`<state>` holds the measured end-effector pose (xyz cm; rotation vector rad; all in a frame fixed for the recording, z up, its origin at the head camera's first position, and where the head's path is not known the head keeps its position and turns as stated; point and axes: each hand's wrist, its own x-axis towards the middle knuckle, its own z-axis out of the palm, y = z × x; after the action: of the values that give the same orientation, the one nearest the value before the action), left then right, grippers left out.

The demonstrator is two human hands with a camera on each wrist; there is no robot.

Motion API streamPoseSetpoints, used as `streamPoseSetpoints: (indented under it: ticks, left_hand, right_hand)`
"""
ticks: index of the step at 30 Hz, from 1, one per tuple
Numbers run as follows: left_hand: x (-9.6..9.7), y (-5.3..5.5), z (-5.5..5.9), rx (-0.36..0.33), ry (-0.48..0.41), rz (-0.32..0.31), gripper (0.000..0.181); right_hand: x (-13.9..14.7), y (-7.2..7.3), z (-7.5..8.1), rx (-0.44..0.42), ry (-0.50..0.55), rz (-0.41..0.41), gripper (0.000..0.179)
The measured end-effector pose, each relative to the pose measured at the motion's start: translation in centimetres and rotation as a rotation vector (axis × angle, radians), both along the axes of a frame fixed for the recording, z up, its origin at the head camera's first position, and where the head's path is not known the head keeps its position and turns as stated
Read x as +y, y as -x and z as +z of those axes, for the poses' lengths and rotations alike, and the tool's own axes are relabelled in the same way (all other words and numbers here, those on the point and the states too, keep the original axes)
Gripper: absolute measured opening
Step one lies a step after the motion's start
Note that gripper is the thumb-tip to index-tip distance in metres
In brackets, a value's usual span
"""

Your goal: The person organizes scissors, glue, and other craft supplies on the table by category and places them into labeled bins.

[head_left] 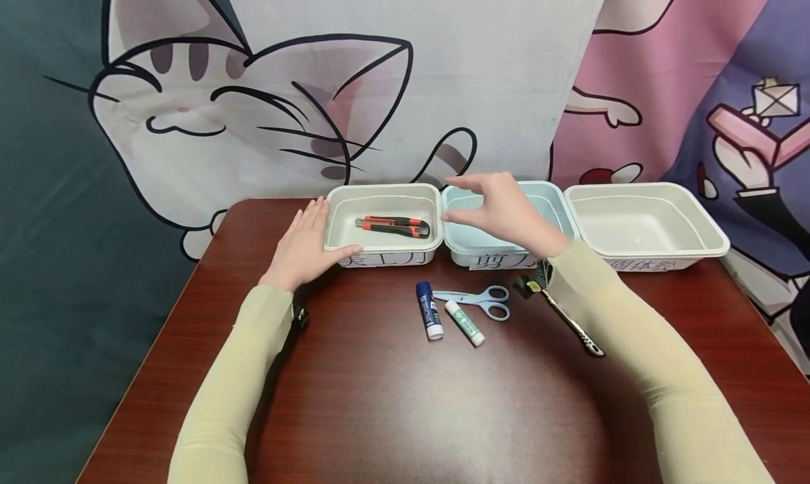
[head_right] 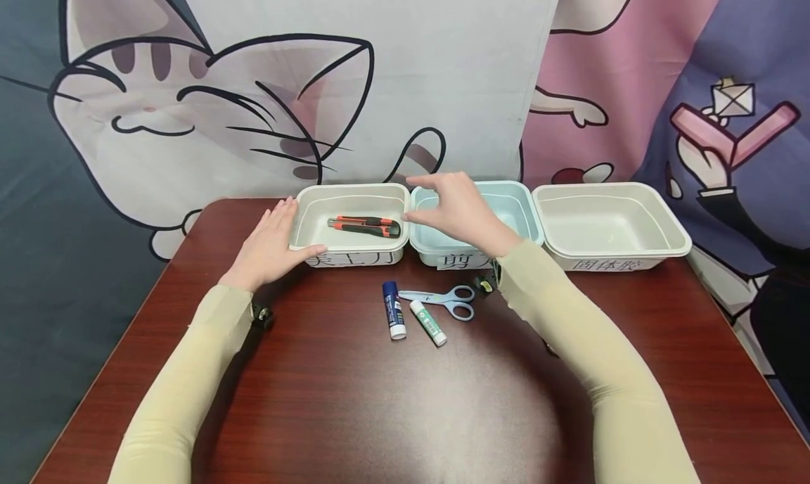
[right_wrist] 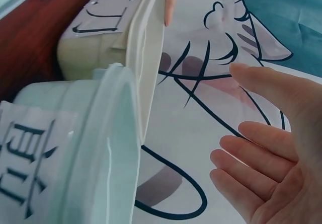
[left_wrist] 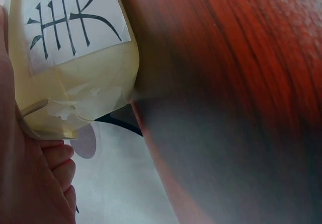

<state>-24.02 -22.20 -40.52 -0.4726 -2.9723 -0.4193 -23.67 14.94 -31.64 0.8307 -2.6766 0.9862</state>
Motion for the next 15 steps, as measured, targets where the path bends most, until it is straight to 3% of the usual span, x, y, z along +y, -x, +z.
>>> streamPoseSetpoints:
  ticks: [9,15]
  left_hand:
    - [-0.1,0.0,0.0,-0.006,0.001,0.0,0.122]
    - [-0.2,0.2,-0.2,0.005,0.003,-0.001,0.123]
  right_hand:
    - [1.9,-2.4,-0.8,-0.02,0.013,-0.007,0.063]
    - [3.3,-3.8,-1.1,0.014,0.007,-0.023,0.062]
